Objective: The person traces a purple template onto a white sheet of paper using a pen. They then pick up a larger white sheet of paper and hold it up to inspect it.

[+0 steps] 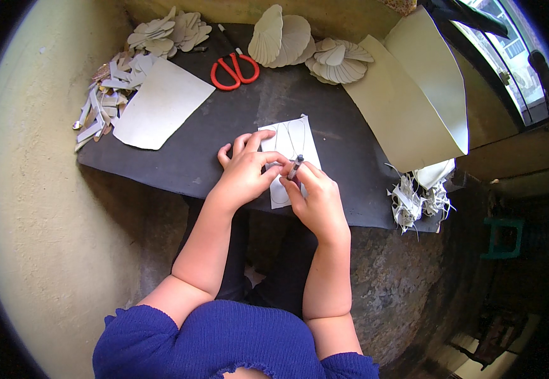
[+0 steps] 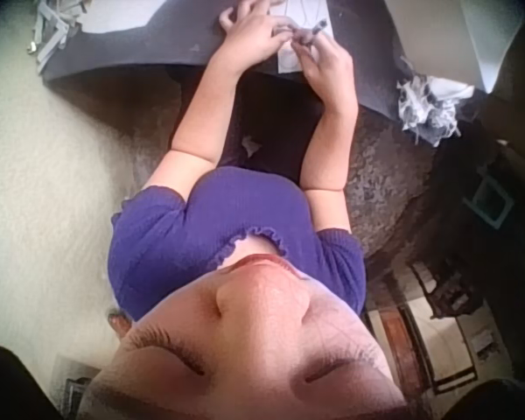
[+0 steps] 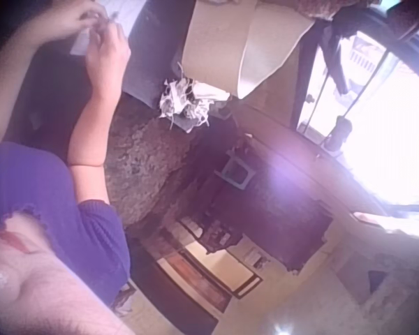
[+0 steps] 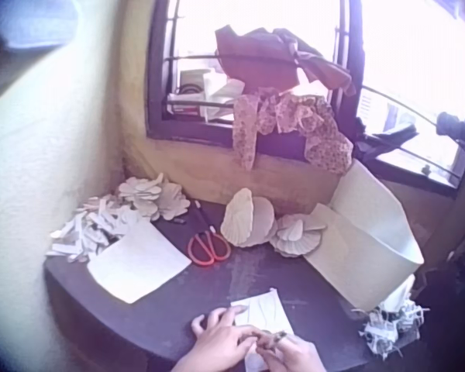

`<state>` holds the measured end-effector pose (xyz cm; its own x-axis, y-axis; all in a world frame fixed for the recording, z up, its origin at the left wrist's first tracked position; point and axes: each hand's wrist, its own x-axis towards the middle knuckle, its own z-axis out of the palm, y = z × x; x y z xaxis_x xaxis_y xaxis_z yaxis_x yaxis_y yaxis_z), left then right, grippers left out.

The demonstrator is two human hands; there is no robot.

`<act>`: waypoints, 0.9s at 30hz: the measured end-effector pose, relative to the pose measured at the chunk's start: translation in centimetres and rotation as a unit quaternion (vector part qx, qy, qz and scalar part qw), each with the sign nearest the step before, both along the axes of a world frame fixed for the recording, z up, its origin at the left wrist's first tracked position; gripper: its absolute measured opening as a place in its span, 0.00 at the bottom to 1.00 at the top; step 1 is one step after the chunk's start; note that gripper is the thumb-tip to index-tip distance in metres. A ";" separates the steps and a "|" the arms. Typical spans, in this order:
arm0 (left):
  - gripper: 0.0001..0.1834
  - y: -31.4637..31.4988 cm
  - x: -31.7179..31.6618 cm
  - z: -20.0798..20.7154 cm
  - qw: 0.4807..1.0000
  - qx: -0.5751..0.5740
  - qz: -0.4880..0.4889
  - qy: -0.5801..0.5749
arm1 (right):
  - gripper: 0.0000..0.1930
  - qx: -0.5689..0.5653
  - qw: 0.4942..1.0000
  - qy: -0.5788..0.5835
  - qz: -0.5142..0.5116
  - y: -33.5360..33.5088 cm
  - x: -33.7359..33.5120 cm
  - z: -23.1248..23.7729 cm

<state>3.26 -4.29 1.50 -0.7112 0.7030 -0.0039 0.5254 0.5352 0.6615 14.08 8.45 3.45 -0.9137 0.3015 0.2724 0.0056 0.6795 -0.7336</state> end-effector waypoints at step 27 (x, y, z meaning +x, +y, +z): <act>0.11 0.2 0.0 -0.1 1.000 -0.002 0.002 0.001 | 0.05 -0.008 0.999 0.027 -0.036 -0.4 -0.6 -0.4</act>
